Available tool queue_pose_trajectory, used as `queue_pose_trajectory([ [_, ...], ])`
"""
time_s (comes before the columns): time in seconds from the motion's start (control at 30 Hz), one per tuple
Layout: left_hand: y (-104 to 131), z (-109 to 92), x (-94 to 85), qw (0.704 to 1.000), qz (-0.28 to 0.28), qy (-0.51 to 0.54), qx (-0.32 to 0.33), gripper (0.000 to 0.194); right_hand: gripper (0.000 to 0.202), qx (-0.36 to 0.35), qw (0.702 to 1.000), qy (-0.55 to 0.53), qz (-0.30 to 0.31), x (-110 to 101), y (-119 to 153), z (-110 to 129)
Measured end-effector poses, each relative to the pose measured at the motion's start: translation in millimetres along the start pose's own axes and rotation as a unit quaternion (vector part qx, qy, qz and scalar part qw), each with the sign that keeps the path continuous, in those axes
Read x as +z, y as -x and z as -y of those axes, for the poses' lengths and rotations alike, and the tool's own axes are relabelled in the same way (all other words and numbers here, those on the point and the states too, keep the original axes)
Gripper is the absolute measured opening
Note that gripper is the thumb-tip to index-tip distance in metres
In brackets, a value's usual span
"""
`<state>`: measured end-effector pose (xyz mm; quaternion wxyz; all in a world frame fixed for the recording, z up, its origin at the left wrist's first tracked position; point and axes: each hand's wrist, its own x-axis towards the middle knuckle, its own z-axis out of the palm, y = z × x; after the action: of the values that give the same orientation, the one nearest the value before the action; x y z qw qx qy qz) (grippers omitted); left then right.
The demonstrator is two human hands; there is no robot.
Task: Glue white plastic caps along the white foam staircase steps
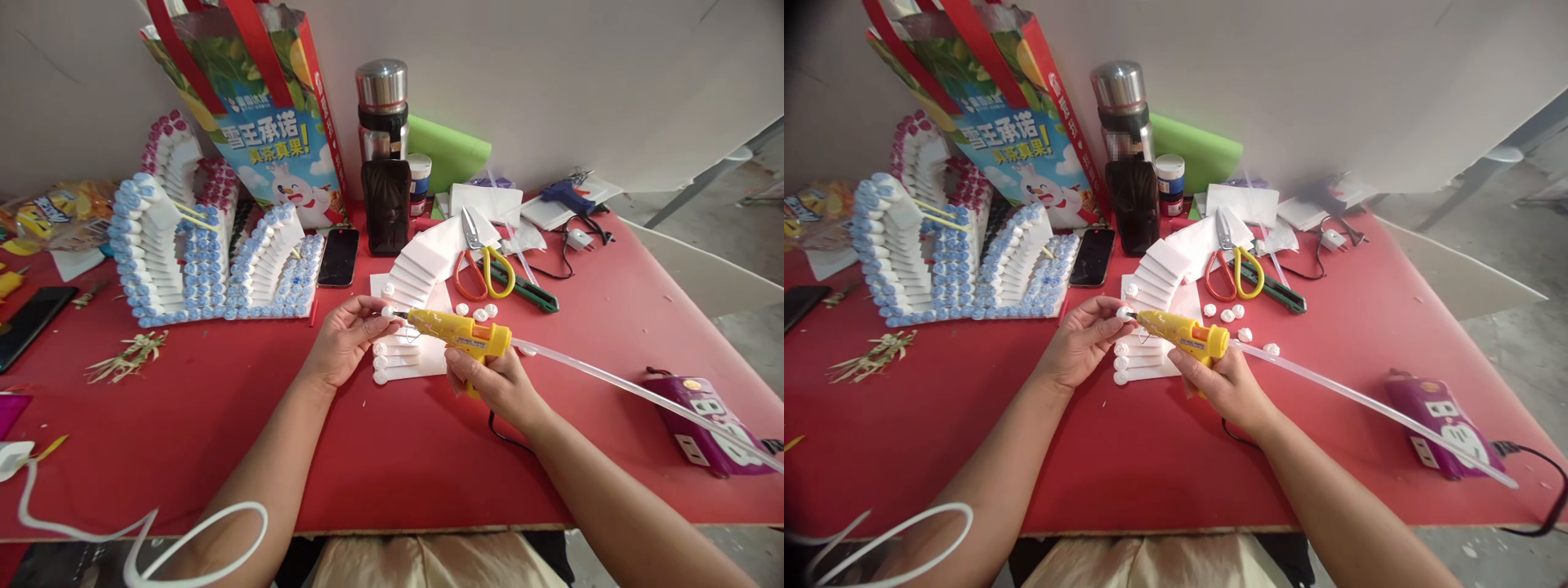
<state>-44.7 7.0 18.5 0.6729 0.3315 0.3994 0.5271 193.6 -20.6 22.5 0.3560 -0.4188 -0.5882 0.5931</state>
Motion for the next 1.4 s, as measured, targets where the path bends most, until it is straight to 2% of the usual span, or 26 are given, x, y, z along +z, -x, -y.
queue_pose_trajectory([
  [0.33,-0.1,1.1,0.2,1.000,0.001,-0.011,0.025,0.022,0.040,-0.001,1.000,0.017,-0.003,-0.4,-0.3,1.2],
  [0.8,0.1,2.4,4.7,0.989,-0.030,-0.094,0.115,0.026,0.041,0.011,1.000,0.015,-0.001,-1.2,-0.5,0.6],
  [1.03,-0.3,1.3,5.1,0.990,-0.049,-0.083,0.100,0.029,0.036,0.000,1.000,-0.012,-0.002,0.1,0.0,1.7],
  [1.2,-0.2,2.0,4.3,0.993,-0.029,-0.081,0.081,0.029,0.033,-0.036,0.999,-0.030,-0.002,-0.2,0.1,6.2],
  [1.4,0.7,2.3,3.8,0.994,-0.009,-0.077,0.075,0.026,0.038,-0.016,0.999,-0.044,-0.007,-1.0,1.1,0.8],
])
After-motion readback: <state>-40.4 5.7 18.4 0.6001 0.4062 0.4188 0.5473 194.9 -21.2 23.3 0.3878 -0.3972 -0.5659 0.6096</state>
